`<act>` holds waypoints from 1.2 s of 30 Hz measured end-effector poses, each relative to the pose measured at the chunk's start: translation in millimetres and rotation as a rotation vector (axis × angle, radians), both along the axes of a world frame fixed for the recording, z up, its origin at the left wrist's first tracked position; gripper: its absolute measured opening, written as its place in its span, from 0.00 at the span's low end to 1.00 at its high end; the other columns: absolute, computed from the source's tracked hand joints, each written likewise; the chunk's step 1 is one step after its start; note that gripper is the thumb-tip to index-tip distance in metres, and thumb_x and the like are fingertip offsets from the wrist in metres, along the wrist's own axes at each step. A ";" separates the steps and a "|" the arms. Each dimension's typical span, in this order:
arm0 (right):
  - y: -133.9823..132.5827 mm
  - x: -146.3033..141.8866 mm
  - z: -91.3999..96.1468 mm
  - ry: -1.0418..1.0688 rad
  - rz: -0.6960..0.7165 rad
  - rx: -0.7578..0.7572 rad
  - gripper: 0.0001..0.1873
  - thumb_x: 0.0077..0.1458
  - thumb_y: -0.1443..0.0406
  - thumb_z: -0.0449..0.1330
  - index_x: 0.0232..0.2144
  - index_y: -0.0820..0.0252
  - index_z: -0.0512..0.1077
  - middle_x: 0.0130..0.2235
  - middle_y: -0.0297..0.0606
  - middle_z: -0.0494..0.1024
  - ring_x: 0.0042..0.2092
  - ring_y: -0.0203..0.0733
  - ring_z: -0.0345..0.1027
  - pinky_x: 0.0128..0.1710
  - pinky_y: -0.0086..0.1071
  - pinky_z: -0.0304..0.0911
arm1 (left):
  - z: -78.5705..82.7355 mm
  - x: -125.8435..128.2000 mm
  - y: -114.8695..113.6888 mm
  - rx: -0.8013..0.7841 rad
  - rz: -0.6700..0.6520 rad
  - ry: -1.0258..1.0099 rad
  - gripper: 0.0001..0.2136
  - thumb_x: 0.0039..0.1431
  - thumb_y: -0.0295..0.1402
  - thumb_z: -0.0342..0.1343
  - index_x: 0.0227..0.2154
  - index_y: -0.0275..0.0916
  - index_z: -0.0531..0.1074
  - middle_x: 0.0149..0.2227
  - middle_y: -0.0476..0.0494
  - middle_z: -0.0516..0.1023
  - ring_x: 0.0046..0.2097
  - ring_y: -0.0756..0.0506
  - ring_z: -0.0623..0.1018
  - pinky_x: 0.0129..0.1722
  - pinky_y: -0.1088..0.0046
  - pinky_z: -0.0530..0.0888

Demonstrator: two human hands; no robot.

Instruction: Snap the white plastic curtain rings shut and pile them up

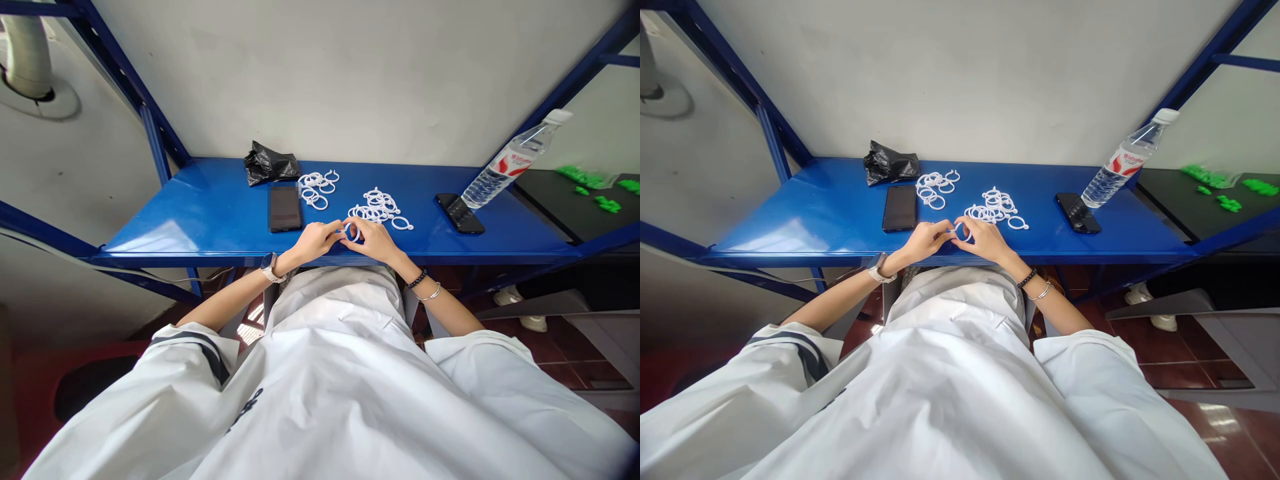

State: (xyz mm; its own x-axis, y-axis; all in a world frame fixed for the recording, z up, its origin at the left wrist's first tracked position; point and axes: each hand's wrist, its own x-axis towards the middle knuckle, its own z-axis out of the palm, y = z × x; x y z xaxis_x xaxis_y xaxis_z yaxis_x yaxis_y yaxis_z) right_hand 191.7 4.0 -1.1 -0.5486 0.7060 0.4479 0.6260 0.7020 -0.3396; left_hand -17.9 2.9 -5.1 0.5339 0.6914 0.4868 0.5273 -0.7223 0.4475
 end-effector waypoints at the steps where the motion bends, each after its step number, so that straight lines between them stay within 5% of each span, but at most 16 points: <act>1: -0.2 0.1 0.1 0.000 0.003 -0.001 0.17 0.60 0.54 0.60 0.47 0.57 0.68 0.31 0.32 0.74 0.27 0.36 0.65 0.29 0.28 0.56 | 0.2 -0.2 -0.3 0.005 -0.001 0.004 0.13 0.69 0.39 0.45 0.35 0.38 0.70 0.18 0.53 0.64 0.20 0.50 0.63 0.25 0.76 0.57; 21: 0.5 0.5 -0.8 -0.017 0.031 0.004 0.20 0.62 0.51 0.57 0.48 0.58 0.69 0.33 0.35 0.75 0.30 0.39 0.67 0.31 0.31 0.58 | 0.5 -1.1 -1.6 0.037 -0.022 -0.021 0.15 0.70 0.40 0.43 0.31 0.39 0.69 0.19 0.50 0.67 0.20 0.50 0.64 0.25 0.75 0.57; 29: -14.1 -8.6 -0.2 0.329 -0.038 0.267 0.17 0.63 0.57 0.52 0.51 0.56 0.67 0.49 0.48 0.75 0.50 0.51 0.69 0.48 0.47 0.67 | 2.1 2.0 -0.7 -0.072 0.062 -0.042 0.19 0.69 0.48 0.44 0.32 0.39 0.68 0.16 0.54 0.62 0.20 0.50 0.63 0.25 0.75 0.57; 32: -39.2 -39.0 -7.4 0.309 0.096 0.221 0.13 0.64 0.60 0.50 0.47 0.54 0.69 0.45 0.43 0.78 0.50 0.50 0.71 0.54 0.50 0.65 | 4.1 4.8 1.0 -0.099 0.102 0.011 0.18 0.68 0.48 0.45 0.34 0.39 0.69 0.18 0.53 0.64 0.21 0.50 0.64 0.25 0.74 0.56; 36: -83.3 -109.6 -9.1 0.131 0.492 0.095 0.15 0.65 0.63 0.51 0.50 0.56 0.71 0.50 0.41 0.79 0.55 0.43 0.70 0.58 0.41 0.65 | 12.0 10.5 4.4 -0.117 0.129 0.137 0.16 0.68 0.46 0.48 0.34 0.39 0.71 0.19 0.51 0.66 0.21 0.49 0.65 0.25 0.73 0.55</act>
